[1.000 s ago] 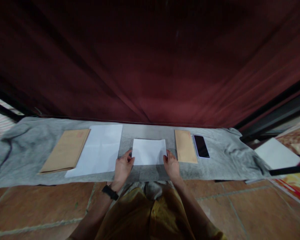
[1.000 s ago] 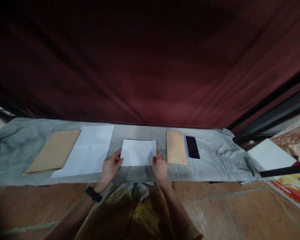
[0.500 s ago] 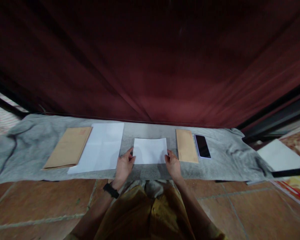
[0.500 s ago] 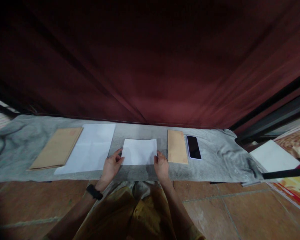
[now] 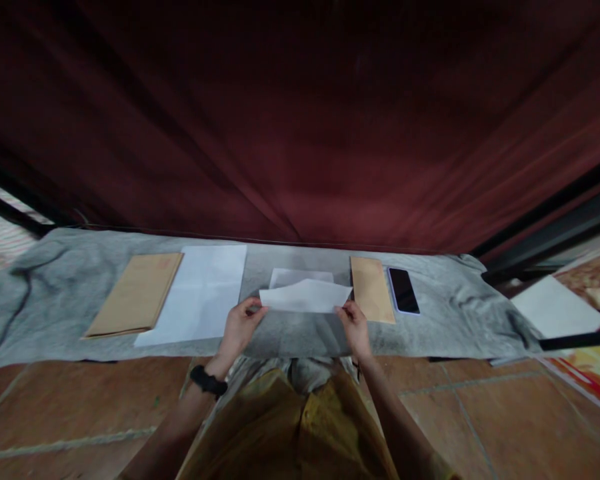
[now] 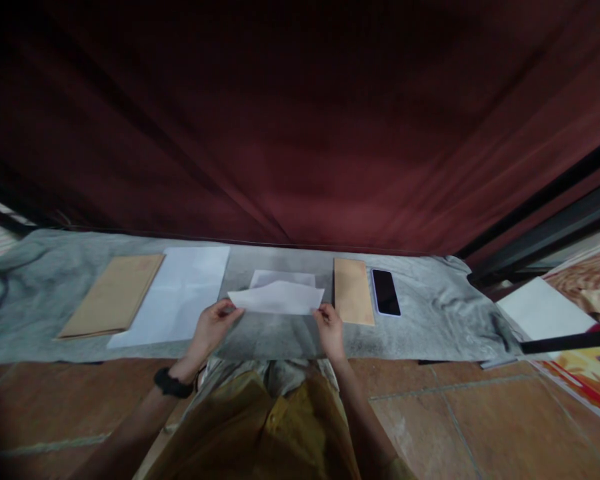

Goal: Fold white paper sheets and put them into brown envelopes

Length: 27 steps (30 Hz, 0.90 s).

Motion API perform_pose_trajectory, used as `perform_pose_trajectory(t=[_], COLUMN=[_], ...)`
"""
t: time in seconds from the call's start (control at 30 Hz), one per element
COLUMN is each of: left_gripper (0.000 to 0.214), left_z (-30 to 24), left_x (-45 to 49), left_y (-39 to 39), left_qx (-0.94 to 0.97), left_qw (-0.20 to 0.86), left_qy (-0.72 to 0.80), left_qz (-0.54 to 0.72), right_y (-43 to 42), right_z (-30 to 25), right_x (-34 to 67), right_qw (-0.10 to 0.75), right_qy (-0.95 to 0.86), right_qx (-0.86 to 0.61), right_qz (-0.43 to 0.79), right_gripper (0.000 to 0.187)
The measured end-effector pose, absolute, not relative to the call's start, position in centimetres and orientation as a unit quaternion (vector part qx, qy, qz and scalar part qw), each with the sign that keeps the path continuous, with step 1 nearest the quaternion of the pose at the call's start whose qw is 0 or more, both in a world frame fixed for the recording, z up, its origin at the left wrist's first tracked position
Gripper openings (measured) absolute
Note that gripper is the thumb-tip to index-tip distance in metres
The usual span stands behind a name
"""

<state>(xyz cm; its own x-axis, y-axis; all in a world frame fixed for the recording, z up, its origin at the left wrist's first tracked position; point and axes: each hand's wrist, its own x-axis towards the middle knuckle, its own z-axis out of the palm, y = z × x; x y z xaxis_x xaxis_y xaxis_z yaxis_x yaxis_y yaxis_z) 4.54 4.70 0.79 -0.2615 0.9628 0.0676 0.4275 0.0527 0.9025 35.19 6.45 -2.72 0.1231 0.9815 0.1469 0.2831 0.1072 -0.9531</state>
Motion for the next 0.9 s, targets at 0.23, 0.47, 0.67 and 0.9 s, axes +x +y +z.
perform_pose_trajectory(t=[0.23,0.47,0.67,0.9], left_gripper=[0.019,0.068,0.078,0.034], left_z=[0.3,-0.1,0.1,-0.9], left_x=[3.6,2.6,2.3,3.3], left_y=[2.1,-0.1,-0.9,0.9], left_qx=[0.631,0.849,0.871,0.677], left_qw=[0.333,0.224,0.24,0.346], left_qy=[0.569,0.435,0.409,0.586], left_qz=[0.409,0.199,0.129,0.281], right_y=[4.4,2.3,1.2,2.9], right_z=[-3.4,-3.4,-2.4,-2.4], right_x=[37.1,38.9,39.4,37.9], right_qw=[0.447,0.275,0.192,0.292], right_qy=[-0.643,-0.85,-0.89,-0.775], right_qx=[-0.497,-0.378,-0.356,-0.48], right_qz=[0.373,0.244,0.208,0.289], right_gripper=[0.025,0.059,0.071,0.027])
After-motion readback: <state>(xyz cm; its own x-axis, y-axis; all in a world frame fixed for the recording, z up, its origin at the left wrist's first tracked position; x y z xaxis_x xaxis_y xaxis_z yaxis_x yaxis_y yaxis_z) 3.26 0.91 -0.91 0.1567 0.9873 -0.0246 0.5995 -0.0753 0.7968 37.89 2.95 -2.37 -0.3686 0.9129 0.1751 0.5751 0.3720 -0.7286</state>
